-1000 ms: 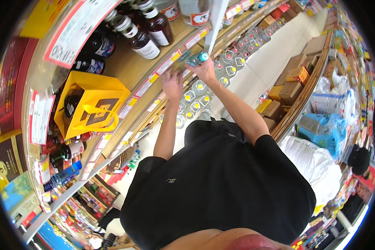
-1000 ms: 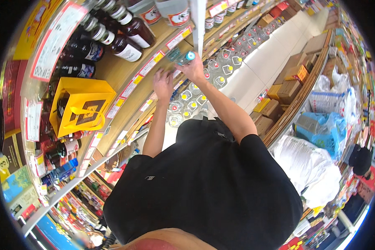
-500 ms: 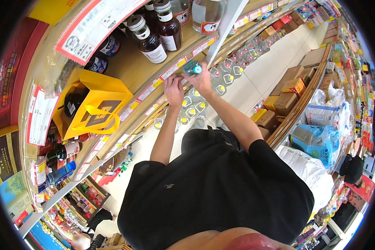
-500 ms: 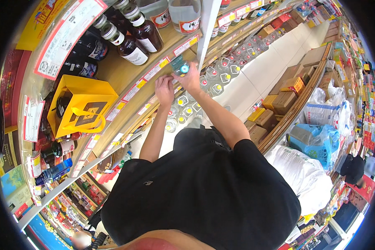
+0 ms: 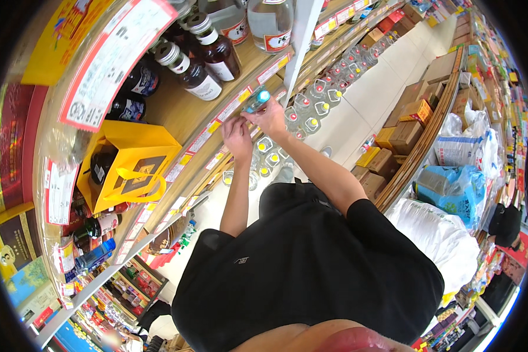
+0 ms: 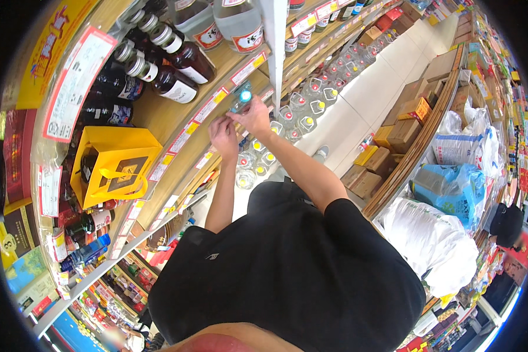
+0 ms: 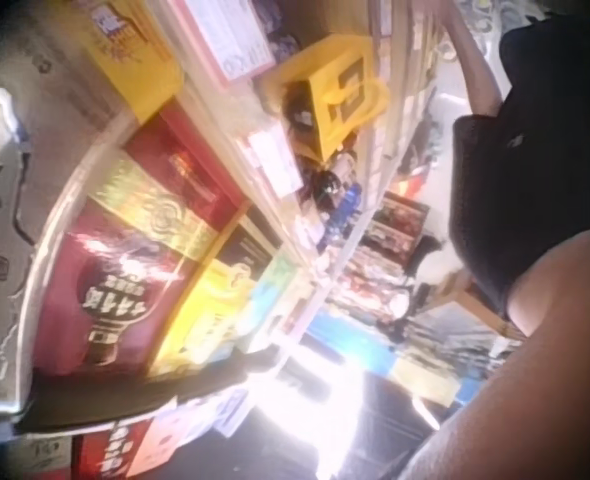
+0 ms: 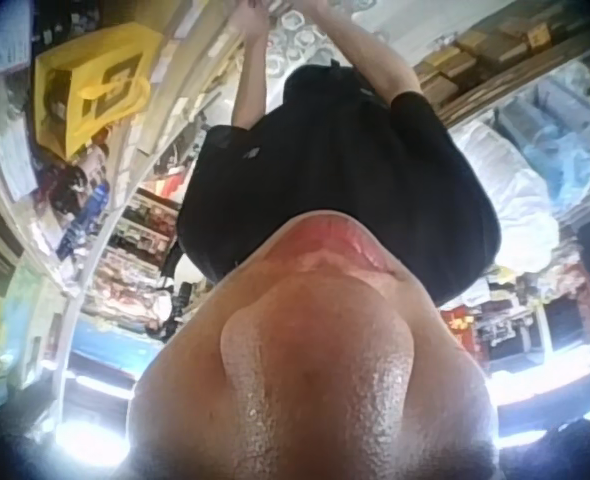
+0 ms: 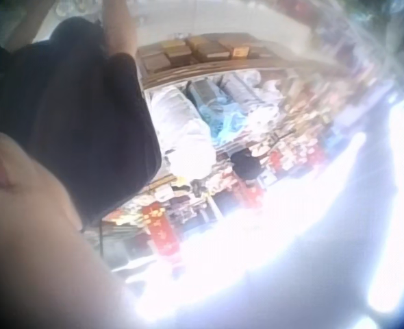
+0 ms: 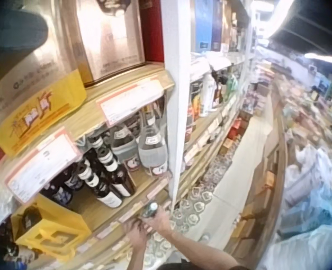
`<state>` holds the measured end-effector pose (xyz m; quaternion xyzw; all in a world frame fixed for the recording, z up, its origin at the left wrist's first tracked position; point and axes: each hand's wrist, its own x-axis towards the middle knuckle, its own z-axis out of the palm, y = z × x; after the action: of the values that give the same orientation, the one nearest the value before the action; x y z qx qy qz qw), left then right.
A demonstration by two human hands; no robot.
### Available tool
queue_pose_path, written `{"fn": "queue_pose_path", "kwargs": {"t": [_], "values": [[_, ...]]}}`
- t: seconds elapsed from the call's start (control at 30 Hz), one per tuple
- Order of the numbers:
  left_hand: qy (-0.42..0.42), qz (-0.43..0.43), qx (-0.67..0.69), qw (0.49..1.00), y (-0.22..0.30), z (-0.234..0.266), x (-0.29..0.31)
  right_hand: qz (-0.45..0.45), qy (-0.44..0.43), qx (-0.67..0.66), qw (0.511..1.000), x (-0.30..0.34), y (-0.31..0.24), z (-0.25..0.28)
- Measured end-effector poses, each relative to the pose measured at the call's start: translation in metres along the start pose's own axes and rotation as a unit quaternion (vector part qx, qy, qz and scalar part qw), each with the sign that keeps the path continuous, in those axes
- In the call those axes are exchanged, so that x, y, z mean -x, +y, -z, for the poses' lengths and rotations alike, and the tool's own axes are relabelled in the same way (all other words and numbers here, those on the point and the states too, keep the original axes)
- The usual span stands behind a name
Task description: Organizing various bottled beverages and sauces on shelves in a grocery store.
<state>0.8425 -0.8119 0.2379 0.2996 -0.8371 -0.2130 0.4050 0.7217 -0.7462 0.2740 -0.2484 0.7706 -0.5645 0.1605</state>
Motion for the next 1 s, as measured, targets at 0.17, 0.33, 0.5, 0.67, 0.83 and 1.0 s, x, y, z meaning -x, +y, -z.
{"fn": "queue_pose_path", "kwargs": {"t": [0.17,0.33,0.5,0.67,0.83,1.0], "values": [[-0.035,0.040,-0.114,0.992,0.004,0.022,0.006,-0.012,-0.055,0.041,0.998,0.011,0.006,-0.019],[-0.047,0.065,-0.079,0.994,0.007,0.026,0.013,0.029,0.006,0.108,0.994,0.021,0.002,-0.027],[-0.087,0.067,-0.022,0.994,0.010,0.014,0.007,-0.034,0.014,0.156,0.987,0.016,-0.024,-0.016],[-0.160,0.174,0.030,0.971,-0.010,-0.012,-0.011,-0.054,0.054,0.173,0.982,0.011,-0.029,-0.010],[-0.177,0.245,0.197,0.933,-0.034,-0.015,-0.013,-0.066,0.056,0.203,0.975,0.009,-0.031,-0.012],[-0.203,0.224,0.178,0.936,-0.027,-0.012,-0.022,-0.039,0.088,0.215,0.972,-0.003,-0.017,-0.008]]}}
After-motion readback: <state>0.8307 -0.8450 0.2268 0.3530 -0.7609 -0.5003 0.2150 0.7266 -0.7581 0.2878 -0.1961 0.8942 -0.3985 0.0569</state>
